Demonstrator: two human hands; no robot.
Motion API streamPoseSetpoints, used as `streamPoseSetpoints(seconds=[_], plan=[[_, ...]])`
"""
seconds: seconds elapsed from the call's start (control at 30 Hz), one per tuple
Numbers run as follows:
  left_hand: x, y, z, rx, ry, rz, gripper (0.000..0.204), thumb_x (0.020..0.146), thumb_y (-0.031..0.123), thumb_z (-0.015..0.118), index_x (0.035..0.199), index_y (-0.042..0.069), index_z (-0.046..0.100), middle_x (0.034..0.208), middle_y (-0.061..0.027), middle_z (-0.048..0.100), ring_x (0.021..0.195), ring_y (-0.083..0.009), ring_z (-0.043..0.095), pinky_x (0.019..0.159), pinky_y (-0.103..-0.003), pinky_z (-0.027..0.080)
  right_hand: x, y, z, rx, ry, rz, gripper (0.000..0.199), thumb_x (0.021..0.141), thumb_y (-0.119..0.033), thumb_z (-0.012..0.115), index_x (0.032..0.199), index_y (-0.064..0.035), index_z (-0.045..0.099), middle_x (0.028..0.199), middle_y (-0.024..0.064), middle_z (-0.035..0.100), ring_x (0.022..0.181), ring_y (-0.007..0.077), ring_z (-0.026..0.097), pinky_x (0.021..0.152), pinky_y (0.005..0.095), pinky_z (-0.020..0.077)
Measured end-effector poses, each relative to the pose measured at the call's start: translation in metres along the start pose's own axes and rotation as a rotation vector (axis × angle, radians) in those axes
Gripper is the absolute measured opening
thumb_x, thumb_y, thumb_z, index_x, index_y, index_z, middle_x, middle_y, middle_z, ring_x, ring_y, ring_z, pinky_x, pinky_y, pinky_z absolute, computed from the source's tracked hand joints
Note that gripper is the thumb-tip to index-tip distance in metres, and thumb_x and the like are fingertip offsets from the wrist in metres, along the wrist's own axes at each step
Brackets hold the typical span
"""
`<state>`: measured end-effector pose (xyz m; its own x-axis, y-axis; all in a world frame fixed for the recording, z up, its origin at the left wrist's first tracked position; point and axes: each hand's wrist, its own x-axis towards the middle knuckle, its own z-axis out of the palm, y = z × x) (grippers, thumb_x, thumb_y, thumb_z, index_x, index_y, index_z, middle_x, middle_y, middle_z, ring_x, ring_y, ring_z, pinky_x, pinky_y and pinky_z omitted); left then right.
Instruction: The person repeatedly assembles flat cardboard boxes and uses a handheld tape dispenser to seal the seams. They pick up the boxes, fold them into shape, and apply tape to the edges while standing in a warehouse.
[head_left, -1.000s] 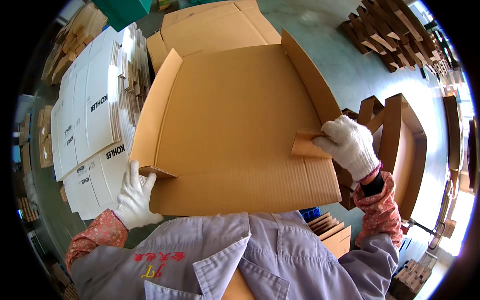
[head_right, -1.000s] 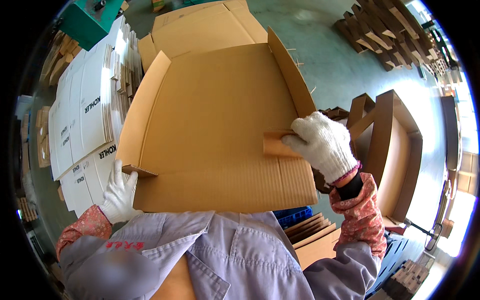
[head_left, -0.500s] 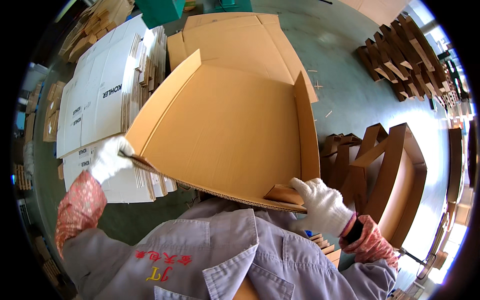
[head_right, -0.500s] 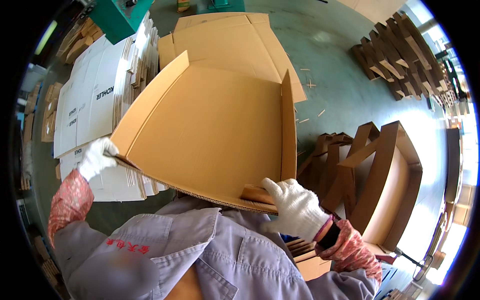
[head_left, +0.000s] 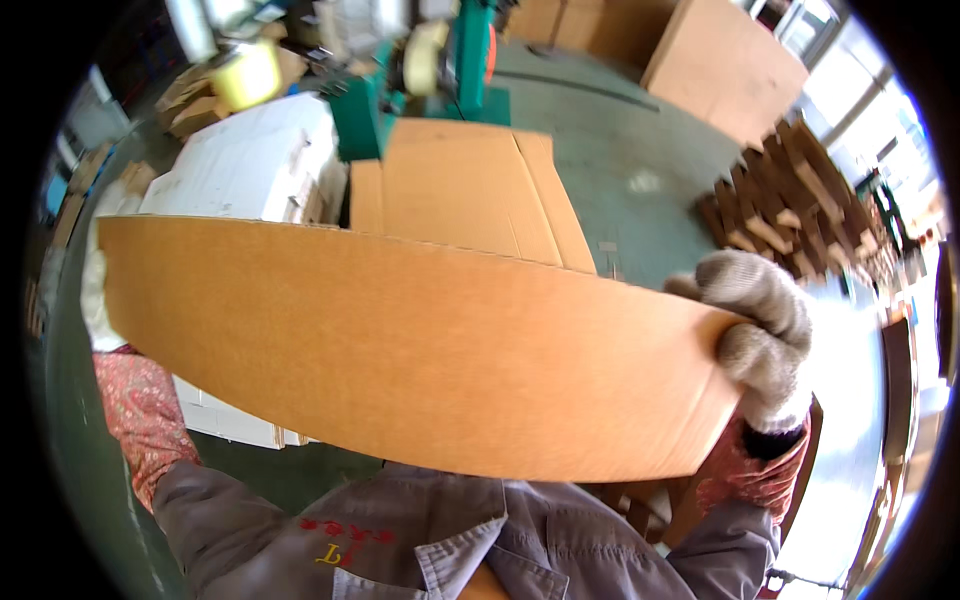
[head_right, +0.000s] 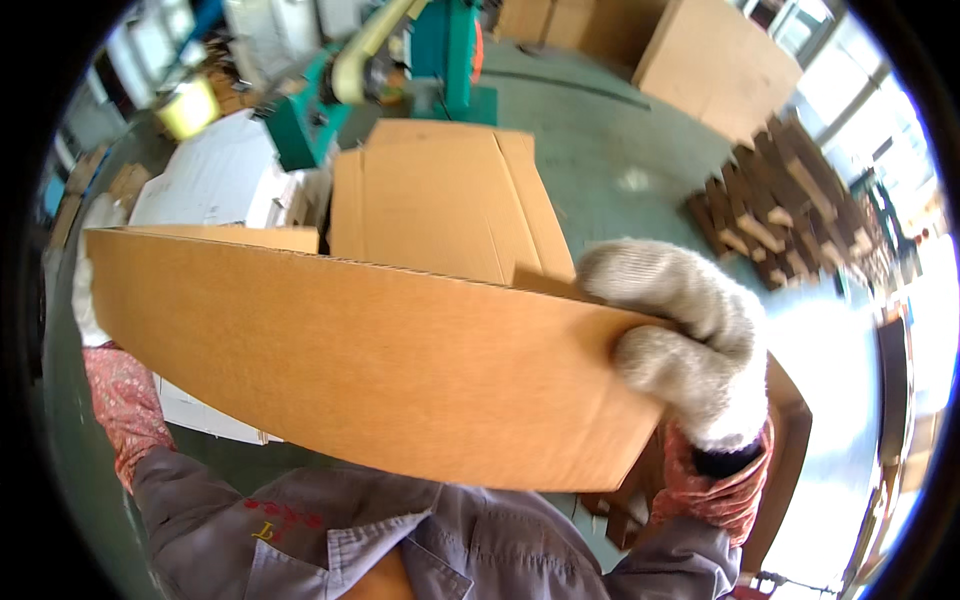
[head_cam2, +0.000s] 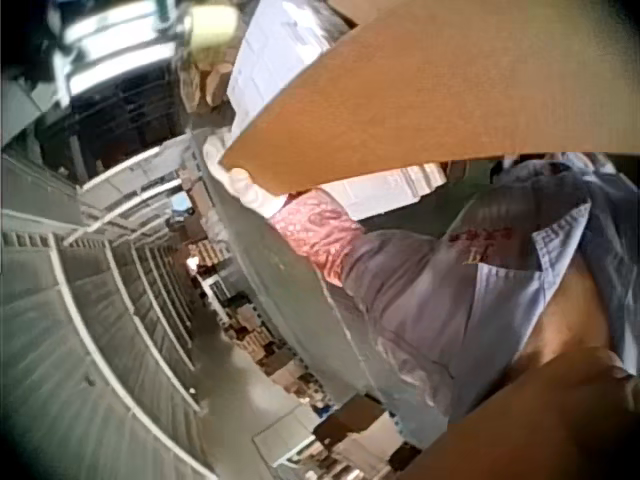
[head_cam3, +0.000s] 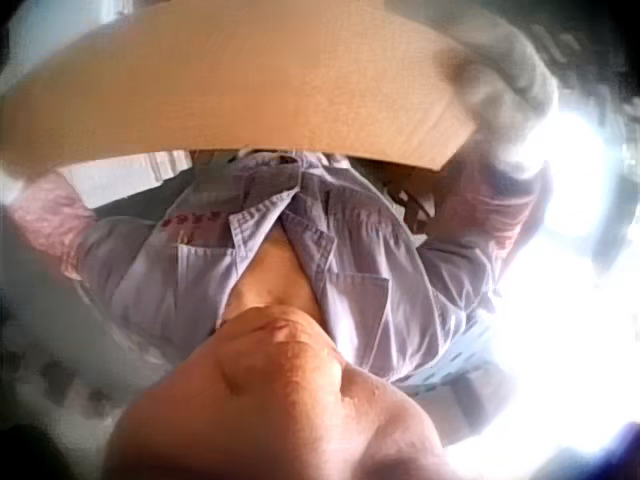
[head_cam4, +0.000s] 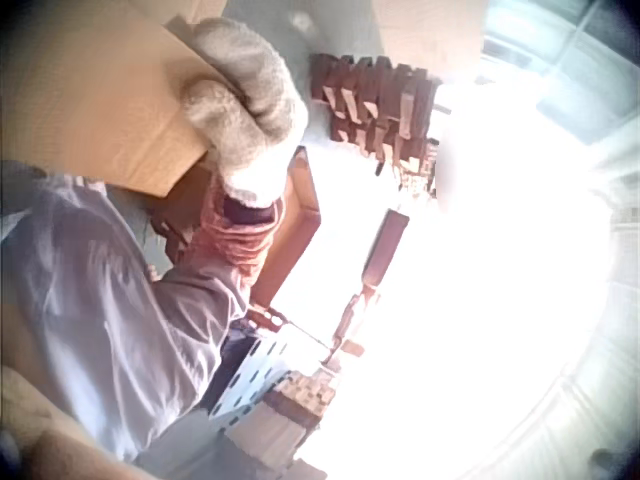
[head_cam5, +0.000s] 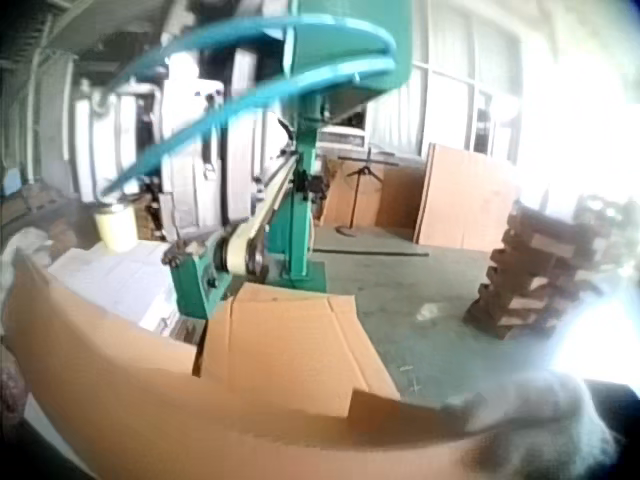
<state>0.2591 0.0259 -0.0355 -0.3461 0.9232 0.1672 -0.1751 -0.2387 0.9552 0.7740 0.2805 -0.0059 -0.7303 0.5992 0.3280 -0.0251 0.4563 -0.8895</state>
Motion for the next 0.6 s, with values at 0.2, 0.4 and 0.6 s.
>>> streamPoseSetpoints(seconds=[0.2, 0.4, 0.6], plan=[[-0.034, -0.022, -0.056, -0.194, 0.169, 0.088, 0.036, 0.085, 0.026, 0.066, 0.112, 0.002, 0.059, 0.109, -0.0149, 0.067, 0.098, -0.0268, 0.066, 0.085, -0.042, 0.055, 0.07, 0.003, 0.039, 0.442, 0.069, 0.231, 0.038, 0.084, -0.001, 0.061, 0.122, 0.0028, 0.061, 0.1, 0.0029, 0.063, 0.087, 0.0098, 0.06, 0.079, 0.0246, 0.0492], [-0.012, 0.041, -0.105, -0.037, 0.148, 0.058, 0.025, 0.081, 0.018, 0.065, 0.099, 0.004, 0.056, 0.085, -0.0091, 0.063, 0.078, -0.0214, 0.064, 0.07, -0.037, 0.054, 0.148, 0.003, 0.107, 0.759, 0.113, 0.147, 0.033, 0.085, -0.003, 0.058, 0.118, 0.0005, 0.061, 0.102, 0.0096, 0.066, 0.086, 0.0167, 0.064, 0.08, 0.03, 0.0538], [0.072, 0.07, -0.161, 0.043, 0.114, 0.102, 0.028, 0.086, 0.019, 0.062, 0.106, 0.0, 0.058, 0.098, -0.0111, 0.064, 0.091, -0.0226, 0.064, 0.079, -0.036, 0.054, 0.195, 0.015, 0.12, 0.537, 0.405, -0.025, 0.026, 0.087, -0.006, 0.06, 0.113, -0.0005, 0.061, 0.094, 0.0083, 0.066, 0.081, 0.0171, 0.065, 0.076, 0.0287, 0.0546]])
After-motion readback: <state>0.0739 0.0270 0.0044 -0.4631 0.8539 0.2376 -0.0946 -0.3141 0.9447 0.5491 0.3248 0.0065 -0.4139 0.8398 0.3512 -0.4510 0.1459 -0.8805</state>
